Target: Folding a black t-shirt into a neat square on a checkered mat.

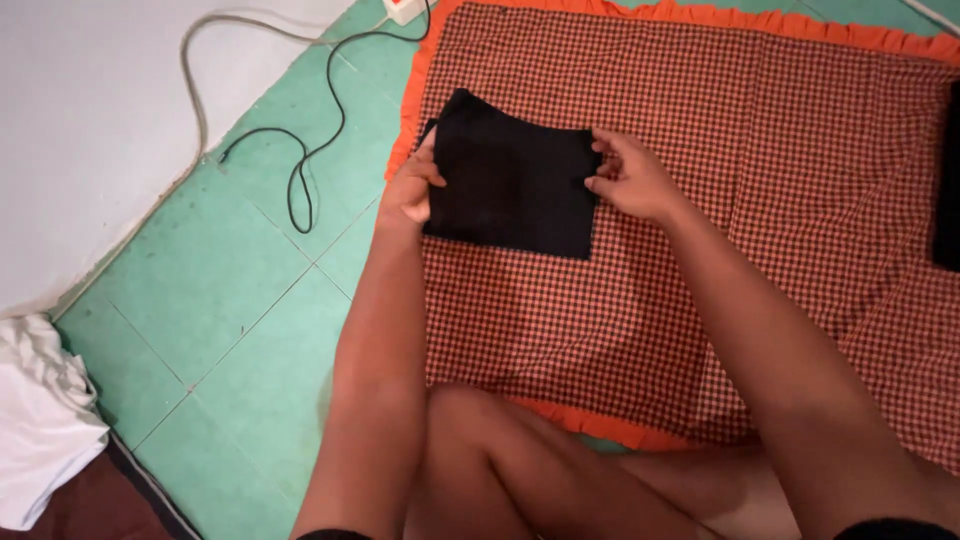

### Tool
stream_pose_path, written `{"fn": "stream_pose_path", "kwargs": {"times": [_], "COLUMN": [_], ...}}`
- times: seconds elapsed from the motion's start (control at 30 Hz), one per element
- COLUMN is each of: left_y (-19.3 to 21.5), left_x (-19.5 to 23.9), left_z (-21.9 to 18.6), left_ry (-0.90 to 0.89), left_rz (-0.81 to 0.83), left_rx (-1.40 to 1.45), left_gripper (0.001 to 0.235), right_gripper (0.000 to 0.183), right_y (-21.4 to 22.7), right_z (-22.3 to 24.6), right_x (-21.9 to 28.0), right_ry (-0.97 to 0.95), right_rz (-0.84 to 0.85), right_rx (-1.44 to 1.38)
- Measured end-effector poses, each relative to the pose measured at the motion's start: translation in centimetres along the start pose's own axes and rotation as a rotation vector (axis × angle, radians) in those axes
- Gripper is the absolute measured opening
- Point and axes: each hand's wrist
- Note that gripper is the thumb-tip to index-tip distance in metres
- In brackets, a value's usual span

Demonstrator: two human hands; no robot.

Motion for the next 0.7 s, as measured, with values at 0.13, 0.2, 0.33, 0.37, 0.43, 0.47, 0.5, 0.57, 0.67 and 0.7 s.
{"fn": "stream_pose_path", "kwargs": {"times": [0.13,0.2,0.33,0.37,0.43,0.47,0.5,0.57,0.67,0.7], "left_y": [3.7,4.4,3.6,3.6,2.5,1.9,2.1,2.5,-2.4,-0.9], "left_x": [-0.5,-0.3,1.3,1.7,2.4,2.8,2.8,2.4,2.5,1.1], "left_z": [0.6,0.8,1.0,1.1,0.5,0.1,0.2,0.3,-0.9,-0.6], "left_ry": [-0.027,-0.033,-0.061,-0.081,-0.064,-0.047,-0.049,-0.035,0.061,0.061], "left_rz": [0.010,0.013,-0.007,-0.005,-0.041,-0.074,-0.078,-0.218,-0.510,-0.513], "left_rx": [-0.055,-0.080,-0.136,-0.158,-0.181,-0.206,-0.207,-0.233,-0.336,-0.336], "left_gripper": [0.107,0.105,0.103,0.101,0.101,0.101,0.101,0.100,0.069,0.069], "right_gripper": [0.072,0.073,0.075,0.075,0.075,0.075,0.075,0.075,0.072,0.072], "right_y": [0.0,-0.1,-0.7,-1.0,-1.7,-2.1,-2.5,-3.3,-4.3,-4.7], "right_z": [0.0,1.0,3.6,4.0,3.8,3.8,3.3,2.5,3.7,3.9], "right_x": [-1.7,-2.0,-1.3,-0.9,-0.5,-0.3,-0.1,0.1,-0.1,-0.6], "right_ry": [-0.023,-0.013,0.027,0.038,0.050,0.064,0.067,0.114,0.128,0.129], "right_rz": [0.095,0.135,0.190,0.183,0.194,0.201,0.204,0.191,0.212,0.215], "right_rx": [0.337,0.428,0.521,0.540,0.591,0.643,0.640,0.754,0.714,0.712]}}
Point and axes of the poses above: each hand's wrist, its own x-axis away from the middle knuckle, its own y-axis out of the back of the hand, z = x × y, and after that the axes turned 4 degrees about y, right-handed
